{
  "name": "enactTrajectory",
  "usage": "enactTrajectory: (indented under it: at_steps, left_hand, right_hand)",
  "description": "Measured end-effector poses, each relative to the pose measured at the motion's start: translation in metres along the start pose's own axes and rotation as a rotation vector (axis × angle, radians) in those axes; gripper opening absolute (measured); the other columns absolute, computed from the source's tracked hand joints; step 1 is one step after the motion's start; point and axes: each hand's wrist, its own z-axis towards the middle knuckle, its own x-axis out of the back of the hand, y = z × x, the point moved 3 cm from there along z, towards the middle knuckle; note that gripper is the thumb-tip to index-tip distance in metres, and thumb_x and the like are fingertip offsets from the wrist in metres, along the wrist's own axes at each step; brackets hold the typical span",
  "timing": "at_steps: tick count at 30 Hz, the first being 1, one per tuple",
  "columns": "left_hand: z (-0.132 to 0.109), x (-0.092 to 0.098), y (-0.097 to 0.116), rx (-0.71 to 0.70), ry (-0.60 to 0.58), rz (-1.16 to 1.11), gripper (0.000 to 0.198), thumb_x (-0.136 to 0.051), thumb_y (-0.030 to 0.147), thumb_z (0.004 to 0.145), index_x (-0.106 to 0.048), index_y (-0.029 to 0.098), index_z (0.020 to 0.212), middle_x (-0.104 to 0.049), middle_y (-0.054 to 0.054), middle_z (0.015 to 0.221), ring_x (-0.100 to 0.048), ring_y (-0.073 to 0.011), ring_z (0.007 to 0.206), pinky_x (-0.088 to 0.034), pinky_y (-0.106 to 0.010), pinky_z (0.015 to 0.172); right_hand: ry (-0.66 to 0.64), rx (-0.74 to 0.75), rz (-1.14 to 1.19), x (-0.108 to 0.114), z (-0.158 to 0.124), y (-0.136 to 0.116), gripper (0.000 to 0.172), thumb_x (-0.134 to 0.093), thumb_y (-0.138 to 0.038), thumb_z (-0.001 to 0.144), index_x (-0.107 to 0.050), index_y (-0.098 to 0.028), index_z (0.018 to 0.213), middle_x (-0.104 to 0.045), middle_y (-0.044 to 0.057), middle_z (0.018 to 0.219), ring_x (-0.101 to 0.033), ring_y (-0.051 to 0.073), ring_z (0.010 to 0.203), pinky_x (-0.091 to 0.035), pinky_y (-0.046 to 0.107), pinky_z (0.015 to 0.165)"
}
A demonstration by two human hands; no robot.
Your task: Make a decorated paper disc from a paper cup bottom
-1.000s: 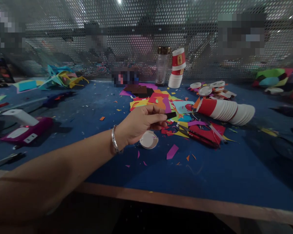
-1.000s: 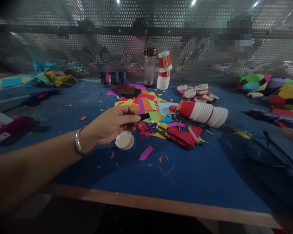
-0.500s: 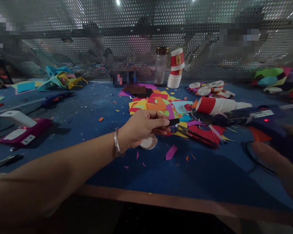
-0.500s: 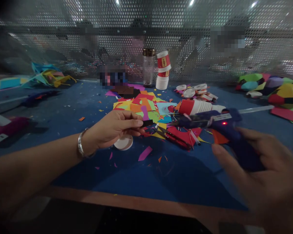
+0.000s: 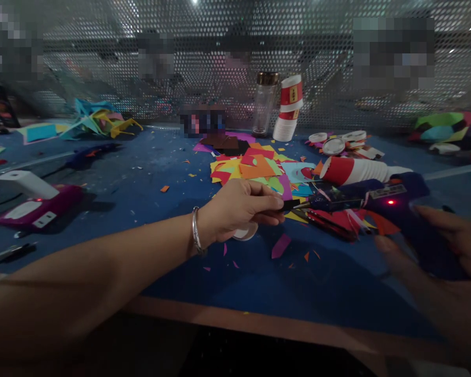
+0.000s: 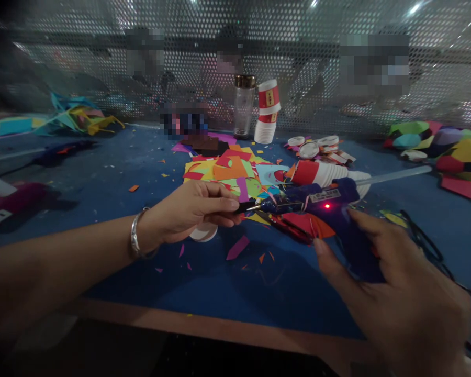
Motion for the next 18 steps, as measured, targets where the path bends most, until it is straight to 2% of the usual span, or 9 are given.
enactTrajectory:
  at_steps: [5,12,18]
  left_hand:
    - [0.001,0.001,-0.002,0.004,-0.024,-0.004,0.022,-0.071,0.004,0.088,-0.067,0.011,0.068,-0.072,-0.004,0.065,-0.071,-0.0102,0.062,-0.056,-0.021,0.066]
    - [0.002,0.000,-0.002,0.030,-0.051,-0.022,0.022,-0.072,0.004,0.087,-0.066,0.010,0.068,-0.070,-0.001,0.063,-0.074,-0.0107,0.062,-0.056,-0.020,0.066]
    - [0.001,0.000,-0.002,0.043,-0.061,-0.036,0.019,-0.075,0.004,0.085,-0.067,0.010,0.069,-0.070,-0.002,0.065,-0.074,-0.0108,0.064,-0.056,-0.021,0.069]
  right_hand:
    - [0.019,0.036,-0.030,0.002,0.001,-0.011,0.057,-0.052,-0.066,0.094,-0.068,-0.024,0.128,-0.075,0.013,0.109,-0.073,0.036,0.090,-0.050,0.043,0.068]
    - [0.024,0.076,-0.048,0.002,0.004,-0.013,0.059,-0.048,-0.066,0.096,-0.069,-0.019,0.125,-0.075,0.015,0.107,-0.070,0.035,0.081,-0.045,0.043,0.061]
    - [0.005,0.039,-0.054,0.003,0.002,-0.012,0.055,-0.048,-0.065,0.095,-0.067,-0.024,0.128,-0.075,0.013,0.112,-0.069,0.033,0.082,-0.046,0.043,0.063]
